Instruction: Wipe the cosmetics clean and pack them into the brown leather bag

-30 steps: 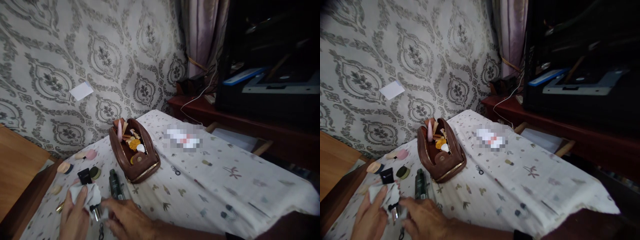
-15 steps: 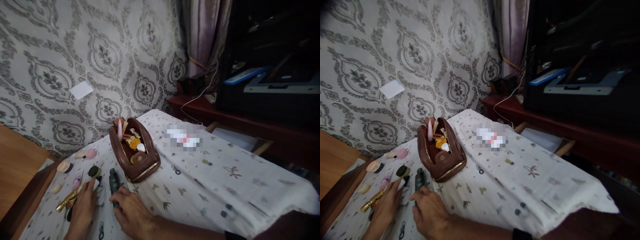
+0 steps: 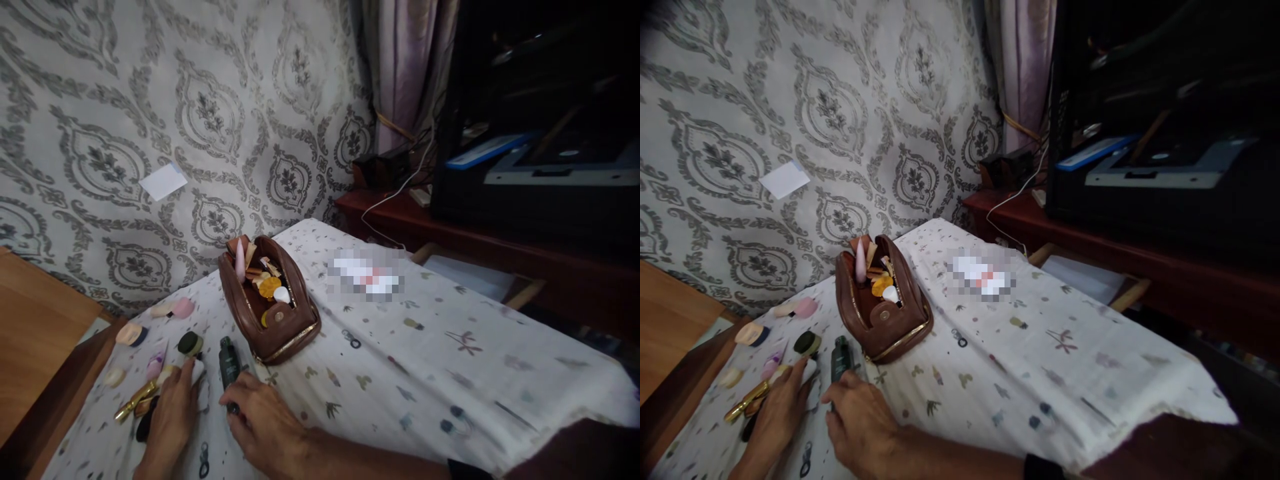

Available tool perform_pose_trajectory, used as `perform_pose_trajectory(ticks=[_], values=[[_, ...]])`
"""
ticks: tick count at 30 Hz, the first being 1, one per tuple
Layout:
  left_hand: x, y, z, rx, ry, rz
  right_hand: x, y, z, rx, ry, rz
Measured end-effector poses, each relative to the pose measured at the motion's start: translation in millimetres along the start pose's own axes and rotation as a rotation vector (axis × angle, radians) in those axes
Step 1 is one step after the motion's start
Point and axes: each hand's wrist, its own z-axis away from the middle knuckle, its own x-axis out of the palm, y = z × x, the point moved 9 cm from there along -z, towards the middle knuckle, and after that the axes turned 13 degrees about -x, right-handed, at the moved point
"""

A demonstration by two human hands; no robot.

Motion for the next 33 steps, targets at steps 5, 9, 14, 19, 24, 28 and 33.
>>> perform_pose_trajectory(ticks=[5,9,14,19,24,28,33], values=[[-10.4,-10.4,-10.9,-0.167,-0.034,0.197,1.1,0.8,-1.0,0.012,-0.02,-0.003],[-37.3,-4.2,-12.1,-0.333,-0.024,0.586,4.4,-4.9,-2.4,-0.044,-0.034,-0.005],[-67.1,27.5,3.2,-0.548,-0.023,0.907,10.0,-10.9,2.9,-0.042,-0.105,-0.106],[-84.2,51.8,11.3,-0.642,0.069,0.988,15.5,-4.0,5.1,0.022,-0.115,-0.279],[-90.8,52.6,17.2,-0.763,0.167,1.131,23.8,12.7,2.8,0.146,-0.103,-0.351],[-91.8,46.0,21.4,-0.832,0.202,1.171,21.6,12.8,3.6,0.167,-0.103,-0.306],[-77.2,48.2,15.2,-0.838,0.143,1.396,15.9,10.0,3.7,0.139,-0.042,-0.316]])
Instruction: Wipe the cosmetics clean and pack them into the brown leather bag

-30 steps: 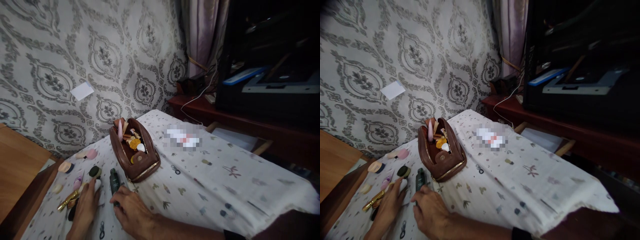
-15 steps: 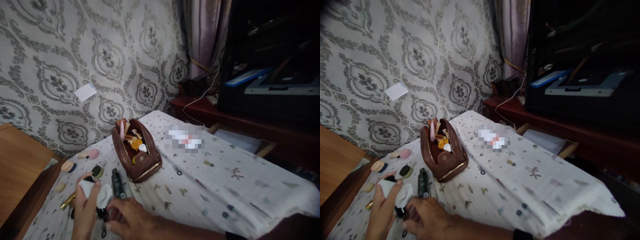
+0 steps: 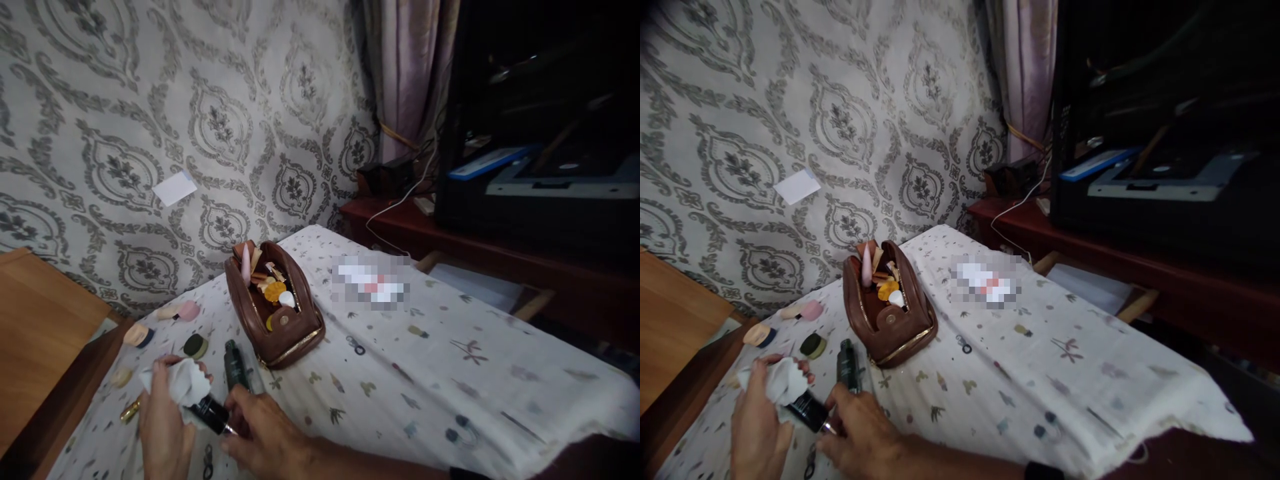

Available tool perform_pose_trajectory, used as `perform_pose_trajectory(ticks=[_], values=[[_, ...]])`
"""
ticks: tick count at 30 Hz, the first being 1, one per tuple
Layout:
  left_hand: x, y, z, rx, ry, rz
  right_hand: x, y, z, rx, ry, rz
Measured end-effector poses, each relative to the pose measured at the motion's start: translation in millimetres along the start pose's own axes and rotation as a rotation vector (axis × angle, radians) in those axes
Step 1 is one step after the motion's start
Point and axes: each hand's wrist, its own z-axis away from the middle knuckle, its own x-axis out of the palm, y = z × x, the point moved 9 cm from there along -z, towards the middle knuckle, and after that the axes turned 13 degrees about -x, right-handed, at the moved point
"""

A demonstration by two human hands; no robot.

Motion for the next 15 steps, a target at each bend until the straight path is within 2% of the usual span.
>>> perform_pose_trajectory(ticks=[3,7,12,15], values=[[6.8,-7.6,-4.4,-0.073,-0.075,0.112,3.6,3.0,-1.2,-0.001,0.003,-0.113],[2.9,-15.5,-9.0,-0.152,-0.144,0.282,13.7,5.7,-3.2,0.012,-0.034,-0.378],[2.8,-26.2,-20.9,-0.234,-0.302,0.45,30.9,2.8,-3.7,0.023,-0.174,-0.656],[0.8,-28.5,-27.3,-0.231,-0.313,0.437,37.0,1.8,-3.3,0.034,-0.229,-0.763]])
